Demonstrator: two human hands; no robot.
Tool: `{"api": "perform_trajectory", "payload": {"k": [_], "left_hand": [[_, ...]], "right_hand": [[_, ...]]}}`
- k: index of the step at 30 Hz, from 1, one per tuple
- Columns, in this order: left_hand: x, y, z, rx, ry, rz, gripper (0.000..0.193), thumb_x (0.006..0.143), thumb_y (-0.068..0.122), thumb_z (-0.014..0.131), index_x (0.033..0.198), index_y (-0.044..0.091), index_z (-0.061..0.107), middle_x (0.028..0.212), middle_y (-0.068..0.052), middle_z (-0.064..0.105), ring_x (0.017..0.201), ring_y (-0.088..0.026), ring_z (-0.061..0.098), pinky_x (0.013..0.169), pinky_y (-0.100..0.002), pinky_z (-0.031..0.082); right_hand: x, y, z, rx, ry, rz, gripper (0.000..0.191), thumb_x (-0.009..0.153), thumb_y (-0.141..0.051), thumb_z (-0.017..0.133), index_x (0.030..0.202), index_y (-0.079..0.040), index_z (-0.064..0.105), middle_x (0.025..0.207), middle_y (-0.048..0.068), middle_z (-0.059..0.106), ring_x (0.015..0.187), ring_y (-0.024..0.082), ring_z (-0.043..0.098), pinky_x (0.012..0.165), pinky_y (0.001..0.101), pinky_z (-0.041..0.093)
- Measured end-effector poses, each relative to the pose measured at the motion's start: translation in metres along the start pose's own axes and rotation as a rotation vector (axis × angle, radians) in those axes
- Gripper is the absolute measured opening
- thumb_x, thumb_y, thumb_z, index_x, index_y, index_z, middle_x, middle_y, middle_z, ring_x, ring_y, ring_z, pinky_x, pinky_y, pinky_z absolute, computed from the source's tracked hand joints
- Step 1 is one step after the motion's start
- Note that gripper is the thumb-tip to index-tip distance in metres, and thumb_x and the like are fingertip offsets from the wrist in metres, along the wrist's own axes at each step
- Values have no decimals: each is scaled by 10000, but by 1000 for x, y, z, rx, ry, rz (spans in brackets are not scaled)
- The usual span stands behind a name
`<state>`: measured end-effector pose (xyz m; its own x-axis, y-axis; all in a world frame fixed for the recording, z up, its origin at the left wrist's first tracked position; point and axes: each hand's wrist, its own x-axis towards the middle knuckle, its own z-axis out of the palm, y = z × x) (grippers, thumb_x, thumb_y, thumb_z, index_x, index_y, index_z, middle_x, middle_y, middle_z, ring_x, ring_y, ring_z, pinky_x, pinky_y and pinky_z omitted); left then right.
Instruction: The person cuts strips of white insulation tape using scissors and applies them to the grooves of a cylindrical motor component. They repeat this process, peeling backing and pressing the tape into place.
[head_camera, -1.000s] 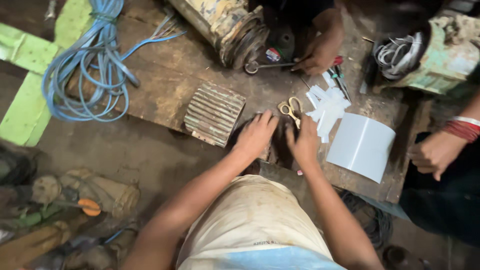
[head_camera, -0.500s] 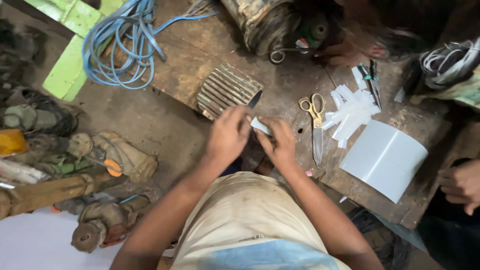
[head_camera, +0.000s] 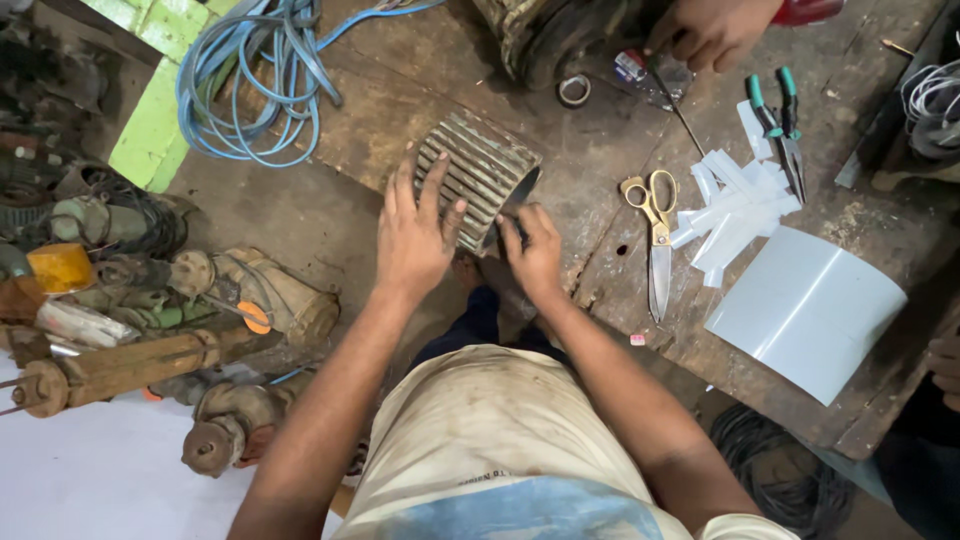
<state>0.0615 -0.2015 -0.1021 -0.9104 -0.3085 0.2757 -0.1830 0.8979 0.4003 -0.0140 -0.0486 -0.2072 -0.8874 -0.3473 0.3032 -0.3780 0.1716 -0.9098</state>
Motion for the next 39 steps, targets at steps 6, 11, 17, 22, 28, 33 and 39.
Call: {"api": "perform_trajectory", "payload": {"k": [6,11,17,22,28,33,39], "left_hand": [[2,0,-3,23,7,14,559,1104,431,498,1565,122,430,1602,-277,335,1420,-504,401,1165,-575,378],[-1,1,-8,0,3,22,569,1109,440,489,1571,115,425,1611,-273,324,1434,-499,394,1178,-573,372],[0,-14,-9,-73,-36,-12,660,1059,522,514,1577,132,392,1605,-256,345,1439,-483,398,1188,-562,355],[13,-46,1,-352,-8,-71,731,1130,529,489,1611,33,250,1608,-293,368,1492,-471,397,1249,-508,322],[26,-69,12,-526,-198,-204,780,1079,571,529,1533,-44,372,1537,-283,475,1456,-391,425,1189,-438,316],[28,-69,11,-669,-289,-337,812,966,661,527,1442,4,518,1426,-200,606,1347,-338,549,1125,-409,393],[26,-63,7,-538,-250,-337,833,955,704,494,1430,21,541,1413,-201,615,1340,-358,554,1123,-418,397]], "right_hand": [[20,7,1,89,-101,106,118,894,-78,737,978,-33,667,943,154,692,898,343,680,793,372,536],[28,4,-10,-76,-233,359,265,809,-159,820,986,-36,666,885,125,715,809,296,720,737,364,540],[6,-2,-31,-77,-139,-16,160,831,-115,795,960,-48,726,951,120,708,859,281,693,770,356,540],[11,5,-15,-73,-161,58,174,834,-129,810,931,-22,714,886,129,666,770,277,657,703,359,515],[5,5,-17,-16,-69,-10,167,804,-108,798,910,-27,697,896,125,669,791,269,668,724,354,532],[11,0,-12,-42,-91,-47,212,797,-108,817,948,-15,701,920,144,669,805,298,671,727,375,533],[12,-5,-16,-55,-127,-71,175,844,-97,786,980,-17,710,949,147,673,838,309,686,751,375,549]]}}
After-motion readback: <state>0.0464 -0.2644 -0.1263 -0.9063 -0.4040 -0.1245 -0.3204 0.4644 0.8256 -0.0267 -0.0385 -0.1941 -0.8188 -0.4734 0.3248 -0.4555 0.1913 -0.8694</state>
